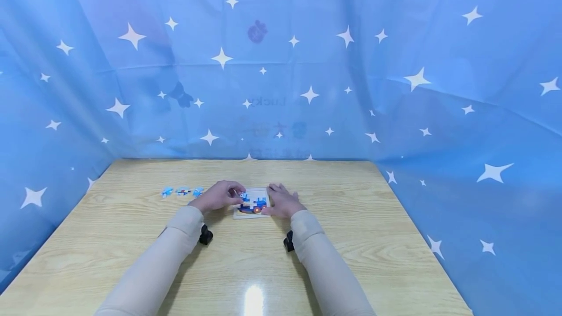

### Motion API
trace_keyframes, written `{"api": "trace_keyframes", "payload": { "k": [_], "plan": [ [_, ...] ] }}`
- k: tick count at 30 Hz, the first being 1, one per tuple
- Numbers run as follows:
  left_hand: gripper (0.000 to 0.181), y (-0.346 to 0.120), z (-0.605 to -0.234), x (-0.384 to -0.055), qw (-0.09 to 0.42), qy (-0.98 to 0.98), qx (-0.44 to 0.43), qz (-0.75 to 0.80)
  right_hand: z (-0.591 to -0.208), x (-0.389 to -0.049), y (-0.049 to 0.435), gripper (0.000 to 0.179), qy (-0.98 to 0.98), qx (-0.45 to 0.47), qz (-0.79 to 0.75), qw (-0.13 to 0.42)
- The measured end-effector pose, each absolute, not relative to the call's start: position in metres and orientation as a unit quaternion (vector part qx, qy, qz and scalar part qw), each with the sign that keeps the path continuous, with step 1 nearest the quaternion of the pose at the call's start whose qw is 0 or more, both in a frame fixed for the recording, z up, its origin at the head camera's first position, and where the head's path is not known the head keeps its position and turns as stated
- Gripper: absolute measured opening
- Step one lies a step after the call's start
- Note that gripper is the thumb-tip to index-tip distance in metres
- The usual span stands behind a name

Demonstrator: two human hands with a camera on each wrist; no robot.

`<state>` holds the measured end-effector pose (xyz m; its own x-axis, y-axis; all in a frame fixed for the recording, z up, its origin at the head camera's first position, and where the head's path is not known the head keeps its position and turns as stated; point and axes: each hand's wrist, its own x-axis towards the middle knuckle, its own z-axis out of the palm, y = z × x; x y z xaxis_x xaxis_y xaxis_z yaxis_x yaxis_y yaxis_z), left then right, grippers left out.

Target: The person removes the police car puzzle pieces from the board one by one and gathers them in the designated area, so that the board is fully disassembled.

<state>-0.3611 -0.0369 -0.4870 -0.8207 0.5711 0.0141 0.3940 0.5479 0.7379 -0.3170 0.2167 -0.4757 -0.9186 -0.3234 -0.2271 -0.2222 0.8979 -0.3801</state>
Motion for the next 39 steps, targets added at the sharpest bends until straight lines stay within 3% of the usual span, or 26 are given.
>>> {"api": "trace_keyframes", "payload": {
  "k": [12, 39],
  "plan": [
    [0.029, -0.063, -0.480, -0.357, 0.093, 0.876, 0.266, 0.391, -0.483, -0.316, 0.218, 0.080, 0.923, -0.224, -0.260, 0.172],
    [0.033, -0.109, -0.473, -0.356, 0.073, 0.881, 0.248, 0.395, -0.495, -0.320, 0.228, 0.084, 0.907, -0.205, -0.332, 0.160]
  ]
}}
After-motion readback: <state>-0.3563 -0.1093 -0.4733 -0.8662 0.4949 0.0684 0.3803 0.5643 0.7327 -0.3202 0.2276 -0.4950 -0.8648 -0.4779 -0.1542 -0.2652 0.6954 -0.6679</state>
